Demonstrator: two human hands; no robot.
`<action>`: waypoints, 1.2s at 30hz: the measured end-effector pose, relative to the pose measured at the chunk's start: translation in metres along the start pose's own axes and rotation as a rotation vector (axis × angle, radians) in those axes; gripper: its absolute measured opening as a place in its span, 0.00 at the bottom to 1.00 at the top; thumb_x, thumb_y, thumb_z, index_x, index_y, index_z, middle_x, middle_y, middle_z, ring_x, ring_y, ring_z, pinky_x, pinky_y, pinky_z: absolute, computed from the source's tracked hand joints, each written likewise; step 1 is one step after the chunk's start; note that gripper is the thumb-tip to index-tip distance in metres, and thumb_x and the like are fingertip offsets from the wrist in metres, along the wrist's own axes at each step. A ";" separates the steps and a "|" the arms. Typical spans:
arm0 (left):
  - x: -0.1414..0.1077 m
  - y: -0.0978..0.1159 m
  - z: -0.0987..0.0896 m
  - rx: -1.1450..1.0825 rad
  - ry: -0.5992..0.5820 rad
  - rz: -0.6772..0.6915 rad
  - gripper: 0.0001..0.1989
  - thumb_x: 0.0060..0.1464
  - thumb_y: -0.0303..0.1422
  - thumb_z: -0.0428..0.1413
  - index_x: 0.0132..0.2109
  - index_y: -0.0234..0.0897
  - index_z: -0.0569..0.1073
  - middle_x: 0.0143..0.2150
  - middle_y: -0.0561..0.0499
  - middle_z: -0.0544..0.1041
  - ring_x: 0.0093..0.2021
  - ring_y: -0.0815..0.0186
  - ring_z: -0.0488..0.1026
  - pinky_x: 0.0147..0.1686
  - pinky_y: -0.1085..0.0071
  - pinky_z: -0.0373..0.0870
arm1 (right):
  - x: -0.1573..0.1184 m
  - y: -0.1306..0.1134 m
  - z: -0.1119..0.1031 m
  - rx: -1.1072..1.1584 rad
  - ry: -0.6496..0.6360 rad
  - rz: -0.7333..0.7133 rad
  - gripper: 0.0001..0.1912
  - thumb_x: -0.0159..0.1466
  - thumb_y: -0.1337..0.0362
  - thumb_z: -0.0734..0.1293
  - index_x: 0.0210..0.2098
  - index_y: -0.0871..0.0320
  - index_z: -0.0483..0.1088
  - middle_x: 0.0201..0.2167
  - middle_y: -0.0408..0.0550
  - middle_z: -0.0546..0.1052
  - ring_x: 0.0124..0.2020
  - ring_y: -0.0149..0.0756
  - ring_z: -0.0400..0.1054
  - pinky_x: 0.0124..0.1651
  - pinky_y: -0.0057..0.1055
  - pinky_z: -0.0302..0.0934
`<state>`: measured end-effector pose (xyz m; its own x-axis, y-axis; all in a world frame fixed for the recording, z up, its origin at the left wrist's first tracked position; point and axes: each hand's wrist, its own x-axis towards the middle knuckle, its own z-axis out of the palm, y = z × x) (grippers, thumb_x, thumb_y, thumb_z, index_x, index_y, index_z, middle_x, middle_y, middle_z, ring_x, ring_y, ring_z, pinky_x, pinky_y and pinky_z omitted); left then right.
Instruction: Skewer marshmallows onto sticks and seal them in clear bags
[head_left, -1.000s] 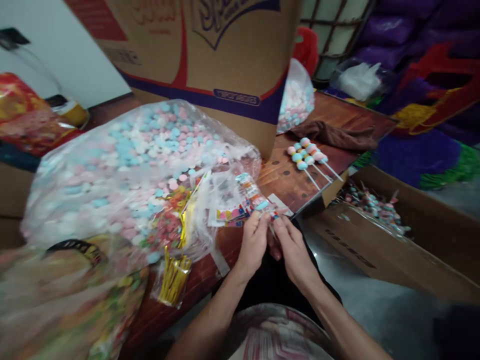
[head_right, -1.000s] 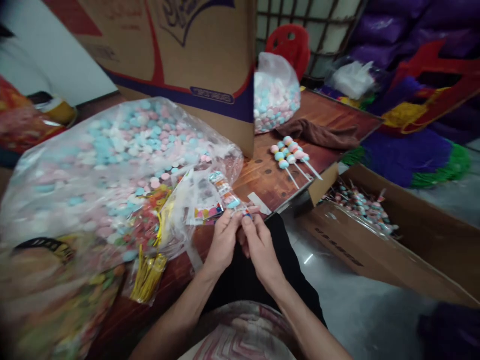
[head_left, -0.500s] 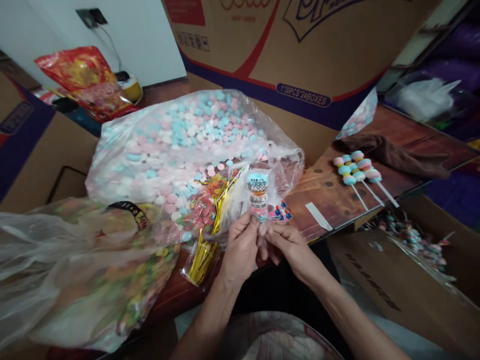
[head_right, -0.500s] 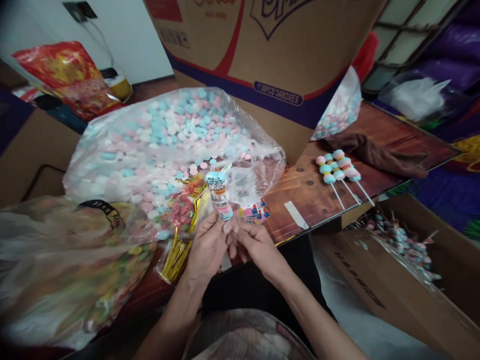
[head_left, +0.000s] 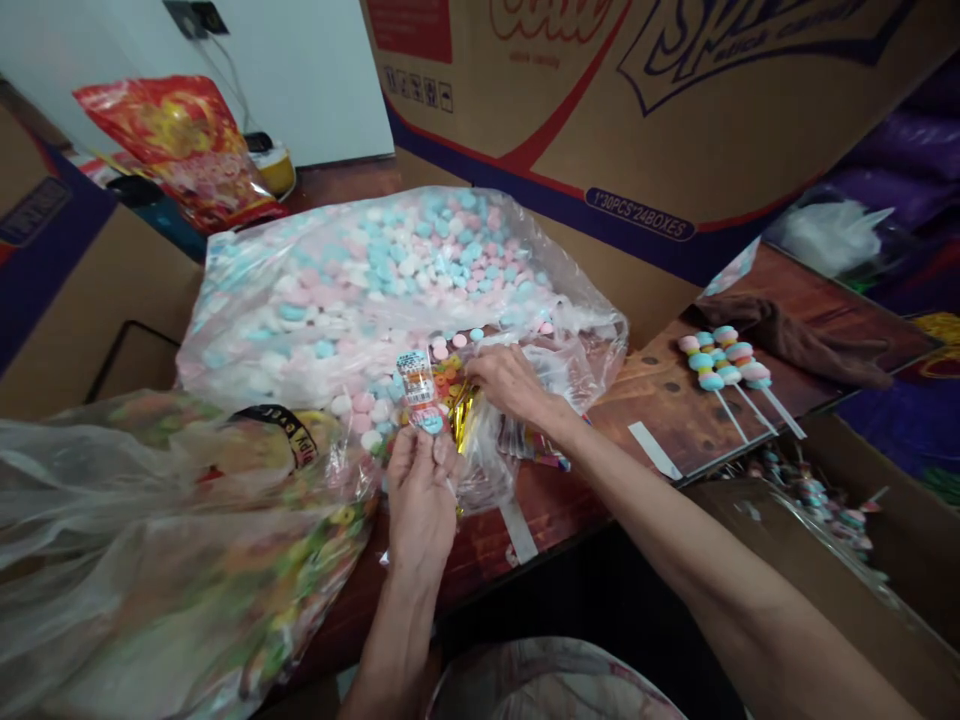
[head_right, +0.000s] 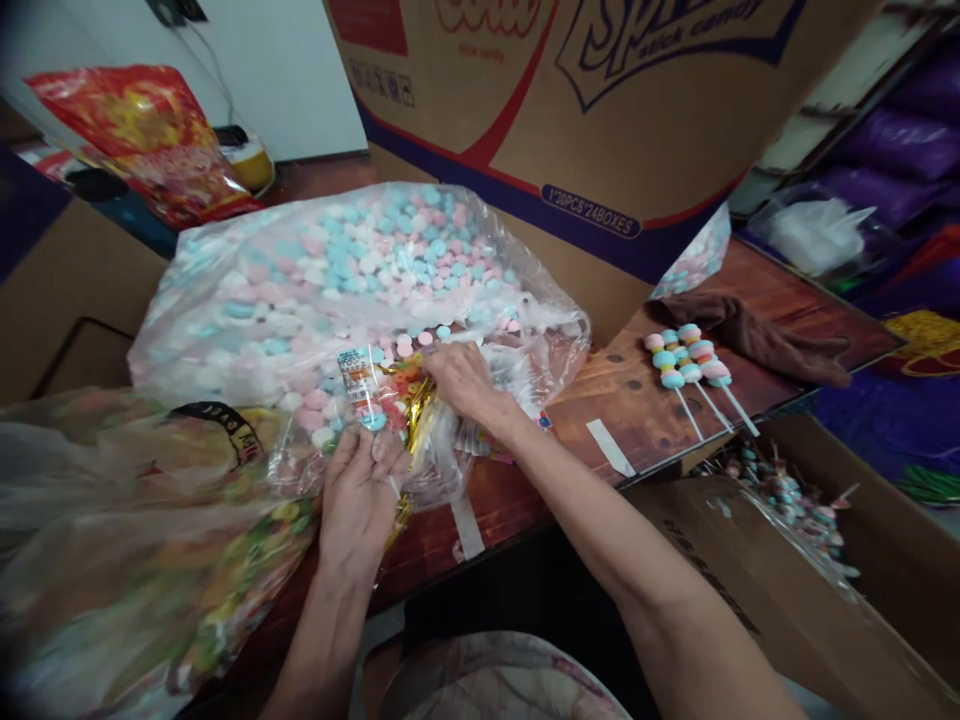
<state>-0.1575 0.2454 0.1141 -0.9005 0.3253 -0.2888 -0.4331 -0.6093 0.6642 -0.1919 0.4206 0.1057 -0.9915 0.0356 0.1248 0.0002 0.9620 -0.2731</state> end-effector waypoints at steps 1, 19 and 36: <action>0.001 0.001 0.000 -0.006 -0.002 -0.002 0.18 0.47 0.31 0.70 0.32 0.37 0.66 0.24 0.59 0.63 0.21 0.78 0.55 0.22 0.81 0.57 | 0.001 0.004 0.002 0.027 0.008 -0.017 0.12 0.69 0.73 0.62 0.39 0.59 0.78 0.37 0.50 0.77 0.41 0.42 0.68 0.45 0.34 0.56; -0.002 -0.042 0.021 0.399 -0.050 0.181 0.07 0.58 0.34 0.57 0.40 0.40 0.65 0.28 0.57 0.68 0.23 0.74 0.59 0.22 0.79 0.55 | -0.121 -0.028 -0.018 1.221 0.379 0.360 0.06 0.61 0.63 0.70 0.29 0.58 0.75 0.25 0.42 0.73 0.28 0.34 0.64 0.33 0.29 0.58; -0.024 -0.071 0.050 0.333 -0.311 -0.162 0.12 0.54 0.35 0.64 0.31 0.34 0.69 0.26 0.55 0.66 0.22 0.77 0.54 0.21 0.81 0.52 | -0.157 -0.012 -0.014 1.498 0.492 0.522 0.14 0.59 0.55 0.71 0.27 0.58 0.68 0.24 0.41 0.67 0.25 0.31 0.56 0.29 0.27 0.53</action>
<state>-0.1034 0.3175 0.1085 -0.7460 0.6283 -0.2205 -0.4844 -0.2848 0.8272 -0.0341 0.4076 0.1029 -0.7919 0.6056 -0.0791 -0.1079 -0.2662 -0.9579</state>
